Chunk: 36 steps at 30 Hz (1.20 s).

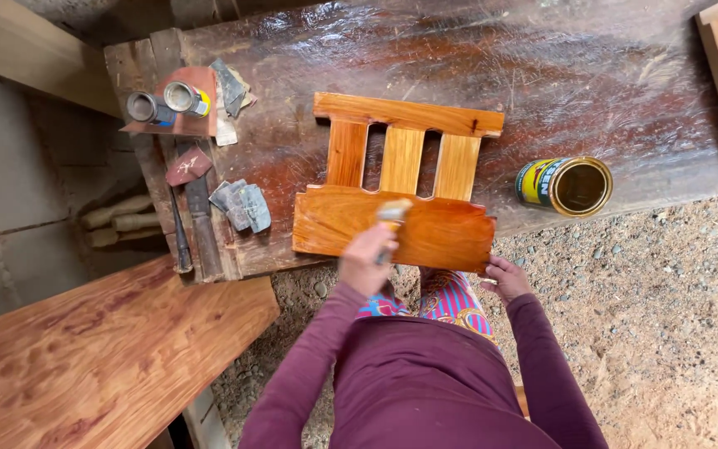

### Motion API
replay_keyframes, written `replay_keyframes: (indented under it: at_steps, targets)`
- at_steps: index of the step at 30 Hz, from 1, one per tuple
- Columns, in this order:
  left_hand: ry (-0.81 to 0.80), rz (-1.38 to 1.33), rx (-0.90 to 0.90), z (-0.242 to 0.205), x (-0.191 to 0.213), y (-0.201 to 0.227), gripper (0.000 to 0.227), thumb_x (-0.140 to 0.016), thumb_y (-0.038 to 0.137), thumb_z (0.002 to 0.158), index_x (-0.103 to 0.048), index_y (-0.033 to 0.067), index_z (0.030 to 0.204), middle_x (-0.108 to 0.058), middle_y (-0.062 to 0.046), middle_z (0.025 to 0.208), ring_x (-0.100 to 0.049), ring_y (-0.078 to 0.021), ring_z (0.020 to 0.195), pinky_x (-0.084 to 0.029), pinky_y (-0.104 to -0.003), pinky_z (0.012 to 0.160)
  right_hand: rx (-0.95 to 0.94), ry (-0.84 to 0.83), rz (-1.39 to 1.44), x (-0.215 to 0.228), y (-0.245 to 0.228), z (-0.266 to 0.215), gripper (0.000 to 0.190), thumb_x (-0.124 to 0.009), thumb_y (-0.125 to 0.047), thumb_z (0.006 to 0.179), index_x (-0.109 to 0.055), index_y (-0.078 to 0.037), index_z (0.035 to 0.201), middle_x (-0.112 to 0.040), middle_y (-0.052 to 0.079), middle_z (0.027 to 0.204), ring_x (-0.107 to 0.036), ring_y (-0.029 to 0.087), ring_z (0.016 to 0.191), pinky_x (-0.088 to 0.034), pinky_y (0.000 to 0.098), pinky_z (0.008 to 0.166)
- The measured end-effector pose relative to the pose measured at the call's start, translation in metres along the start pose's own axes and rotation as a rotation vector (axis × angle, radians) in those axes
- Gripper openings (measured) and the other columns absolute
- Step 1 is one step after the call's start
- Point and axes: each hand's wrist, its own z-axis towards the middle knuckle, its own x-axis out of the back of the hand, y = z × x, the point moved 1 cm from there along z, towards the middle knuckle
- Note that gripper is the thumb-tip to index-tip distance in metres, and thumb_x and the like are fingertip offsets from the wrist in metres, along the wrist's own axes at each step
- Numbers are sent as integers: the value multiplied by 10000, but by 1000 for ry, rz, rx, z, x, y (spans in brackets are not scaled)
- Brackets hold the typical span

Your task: Apply wood stain to a small wooden furniture piece using a brush.

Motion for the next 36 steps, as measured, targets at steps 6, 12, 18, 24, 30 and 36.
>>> replay_keyframes:
  at_steps: [6, 12, 18, 24, 30, 36]
  targets:
    - [292, 260, 349, -18, 121, -61, 156, -736, 151, 943, -714, 52, 1062, -741, -137, 1045, -722, -229, 924, -626, -409, 811, 42, 31, 96, -10, -9, -13, 343, -598, -78, 944, -645, -58, 1283, -707, 78, 1160, -691, 196, 989, -605, 400, 824]
    - [210, 243, 623, -64, 175, -68, 106, -760, 183, 925, -706, 92, 937, -728, -18, 861, -715, -139, 778, -571, -298, 685, 140, 42, 133, 15, 33, 25, 187, -650, -222, 1037, -661, -38, 1005, -626, 29, 841, -601, 147, 699, -567, 369, 710]
    - [-158, -183, 1266, -66, 161, -111, 544, -741, 86, 873, -582, 38, 1391, -743, -109, 879, -658, -169, 569, -533, -298, 487, 252, 32, 58, 16, 21, -15, 223, -654, -227, 1026, -681, -28, 929, -615, -4, 756, -521, 98, 599, -529, 284, 611]
    - [-343, -355, 1201, -57, 150, -134, 778, -710, 105, 855, -375, 94, 1556, -764, -105, 925, -625, -161, 498, -541, -289, 447, 298, 194, -145, -8, -40, -85, 170, -648, -213, 1005, -716, -80, 924, -637, 2, 737, -549, 91, 587, -517, 272, 590]
    - [-549, -291, 1186, -35, 160, -121, 771, -716, 141, 859, -403, 151, 1563, -750, -120, 895, -656, -152, 530, -546, -288, 464, 617, 276, -583, -7, -98, -128, 349, -597, -225, 1052, -655, -28, 770, -597, 24, 662, -500, 112, 581, -462, 296, 549]
    - [-468, -358, 1057, -34, 162, -113, 731, -699, 124, 850, -456, 117, 1540, -727, -109, 867, -662, -169, 528, -526, -308, 435, 914, 328, -844, -58, -228, -225, 355, -610, -223, 1071, -639, -12, 787, -553, 28, 620, -471, 96, 571, -411, 312, 514]
